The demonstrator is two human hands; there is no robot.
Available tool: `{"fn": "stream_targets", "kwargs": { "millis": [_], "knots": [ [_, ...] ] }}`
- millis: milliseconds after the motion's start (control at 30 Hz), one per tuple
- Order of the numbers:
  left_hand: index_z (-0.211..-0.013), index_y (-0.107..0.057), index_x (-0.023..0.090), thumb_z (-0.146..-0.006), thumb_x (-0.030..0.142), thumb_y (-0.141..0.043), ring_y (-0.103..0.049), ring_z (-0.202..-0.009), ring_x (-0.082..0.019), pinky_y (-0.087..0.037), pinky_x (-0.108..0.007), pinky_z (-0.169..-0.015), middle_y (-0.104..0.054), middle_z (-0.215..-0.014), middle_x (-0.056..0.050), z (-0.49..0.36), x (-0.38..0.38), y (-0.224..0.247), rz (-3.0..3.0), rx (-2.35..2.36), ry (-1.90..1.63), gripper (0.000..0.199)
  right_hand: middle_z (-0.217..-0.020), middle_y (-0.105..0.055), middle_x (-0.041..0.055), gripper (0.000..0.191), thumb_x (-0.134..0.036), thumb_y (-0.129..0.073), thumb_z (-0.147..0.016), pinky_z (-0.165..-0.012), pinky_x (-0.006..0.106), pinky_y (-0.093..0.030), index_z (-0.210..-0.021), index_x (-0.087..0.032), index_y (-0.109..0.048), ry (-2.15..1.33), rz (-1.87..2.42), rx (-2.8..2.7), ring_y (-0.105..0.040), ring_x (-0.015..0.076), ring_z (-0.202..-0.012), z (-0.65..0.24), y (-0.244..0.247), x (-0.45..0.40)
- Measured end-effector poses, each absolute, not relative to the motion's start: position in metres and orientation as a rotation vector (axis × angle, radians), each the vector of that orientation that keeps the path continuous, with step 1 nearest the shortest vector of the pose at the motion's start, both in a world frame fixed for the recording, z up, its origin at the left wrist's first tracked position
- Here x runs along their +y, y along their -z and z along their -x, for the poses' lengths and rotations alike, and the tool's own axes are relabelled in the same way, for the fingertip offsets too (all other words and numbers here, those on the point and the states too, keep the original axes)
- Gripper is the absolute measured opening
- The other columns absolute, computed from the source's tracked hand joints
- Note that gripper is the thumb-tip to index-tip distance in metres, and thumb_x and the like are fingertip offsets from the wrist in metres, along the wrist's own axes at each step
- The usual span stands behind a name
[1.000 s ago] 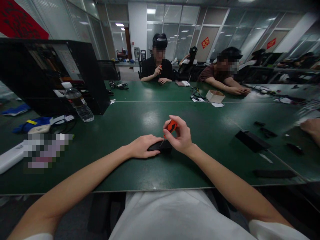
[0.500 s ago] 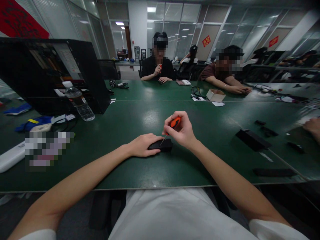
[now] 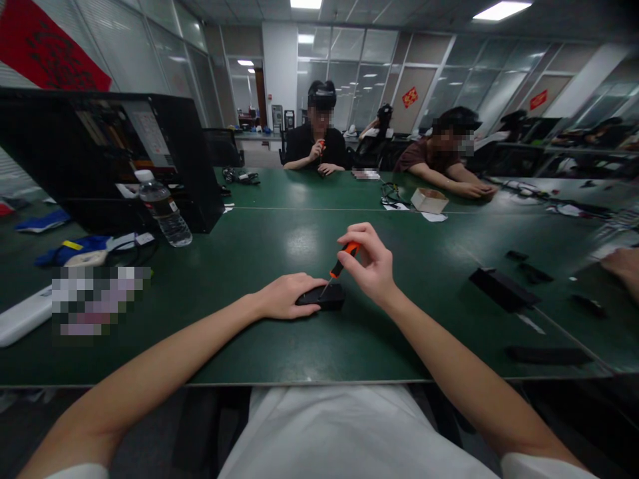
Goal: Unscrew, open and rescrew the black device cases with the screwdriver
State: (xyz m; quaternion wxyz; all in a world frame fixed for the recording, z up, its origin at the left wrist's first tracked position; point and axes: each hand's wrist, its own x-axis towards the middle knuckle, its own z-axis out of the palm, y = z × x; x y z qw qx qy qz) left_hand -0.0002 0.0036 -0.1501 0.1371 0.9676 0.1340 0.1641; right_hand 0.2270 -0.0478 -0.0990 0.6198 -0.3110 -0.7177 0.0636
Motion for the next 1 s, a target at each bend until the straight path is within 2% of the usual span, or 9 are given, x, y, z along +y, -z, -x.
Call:
{"fn": "stream_targets", "kwargs": {
  "millis": [100,233,467,567,667,767,833,900,1000],
  "knots": [
    [-0.145,-0.051,0.018,-0.095,0.041,-0.063,-0.066,-0.098,-0.026,-0.051,-0.035,-0.088,-0.07,-0.115,-0.013,0.0,0.003,0.149,-2.79,0.392,-0.471,0.056,-0.094,-0.059,0.0044,0.01,-0.03,-0.069,-0.09,-0.079,0.038,-0.051,-0.098,-0.026,-0.072,-0.16,0.7,-1.633,-0.059,0.0192,-0.087,-0.227,0.094,-0.05],
    [-0.144,-0.052,0.017,-0.095,0.041,-0.063,-0.066,-0.096,-0.026,-0.051,-0.034,-0.086,-0.07,-0.113,-0.013,0.0,0.003,0.148,-2.788,0.398,-0.478,0.056,-0.086,-0.064,0.0029,0.015,-0.028,-0.067,-0.092,-0.071,0.034,-0.052,-0.104,-0.026,-0.073,-0.285,0.696,-1.658,-0.061,0.0177,-0.08,-0.225,0.087,-0.056],
    [-0.144,-0.053,0.02,-0.09,0.043,-0.068,-0.067,-0.097,-0.025,-0.052,-0.035,-0.088,-0.071,-0.111,-0.01,0.0,0.003,0.149,-2.705,0.453,-0.487,0.06,-0.075,-0.069,0.0,0.019,-0.02,-0.05,-0.097,-0.066,0.027,-0.05,-0.102,-0.02,-0.068,-0.222,0.804,-1.98,-0.064,0.013,-0.064,-0.223,0.064,-0.073],
    [-0.132,-0.062,0.021,-0.084,0.043,-0.076,-0.069,-0.1,-0.025,-0.052,-0.036,-0.09,-0.072,-0.112,-0.008,-0.001,0.005,0.151,-2.587,0.555,-0.516,0.055,-0.079,-0.071,0.0014,0.018,-0.014,-0.05,-0.091,-0.067,0.026,-0.047,-0.094,-0.018,-0.067,-0.215,0.851,-2.222,-0.064,0.013,-0.068,-0.222,0.041,-0.078],
    [-0.118,-0.07,0.019,-0.082,0.043,-0.079,-0.07,-0.095,-0.024,-0.052,-0.034,-0.088,-0.074,-0.106,-0.006,-0.001,0.007,0.151,-2.519,0.597,-0.507,0.044,-0.094,-0.072,0.0048,0.02,-0.007,-0.053,-0.083,-0.075,0.027,-0.047,-0.09,-0.017,-0.069,-0.251,0.849,-2.479,-0.064,0.015,-0.081,-0.222,0.017,-0.079],
    [-0.117,-0.07,0.019,-0.081,0.042,-0.08,-0.071,-0.092,-0.023,-0.052,-0.033,-0.086,-0.075,-0.104,-0.005,0.0,0.008,0.15,-2.496,0.607,-0.502,0.044,-0.101,-0.071,0.0067,0.014,-0.01,-0.06,-0.085,-0.077,0.029,-0.046,-0.087,-0.016,-0.072,-0.224,0.881,-2.641,-0.064,0.0165,-0.084,-0.222,0.002,-0.075],
    [-0.118,-0.07,0.019,-0.08,0.042,-0.08,-0.071,-0.095,-0.024,-0.053,-0.034,-0.087,-0.075,-0.106,-0.006,0.0,0.009,0.149,-2.488,0.61,-0.496,0.045,-0.089,-0.072,0.0052,0.013,-0.017,-0.062,-0.09,-0.072,0.029,-0.045,-0.084,-0.016,-0.074,-0.196,0.907,-2.68,-0.063,0.0158,-0.076,-0.22,0.0,-0.07],
    [-0.12,-0.07,0.018,-0.082,0.041,-0.08,-0.071,-0.099,-0.025,-0.053,-0.035,-0.09,-0.075,-0.11,-0.007,0.001,0.009,0.149,-2.476,0.6,-0.484,0.045,-0.082,-0.072,0.0042,0.016,-0.016,-0.06,-0.092,-0.069,0.028,-0.044,-0.086,-0.016,-0.075,-0.185,0.885,-2.668,-0.063,0.0153,-0.073,-0.219,0.002,-0.066],
    [-0.122,-0.069,0.019,-0.083,0.042,-0.079,-0.07,-0.102,-0.025,-0.053,-0.036,-0.092,-0.075,-0.113,-0.008,0.002,0.009,0.148,-2.467,0.583,-0.483,0.046,-0.096,-0.073,0.0059,0.02,-0.008,-0.058,-0.09,-0.072,0.027,-0.046,-0.092,-0.017,-0.075,-0.195,0.801,-2.62,-0.065,0.0153,-0.08,-0.221,0.006,-0.064]
  ]
}}
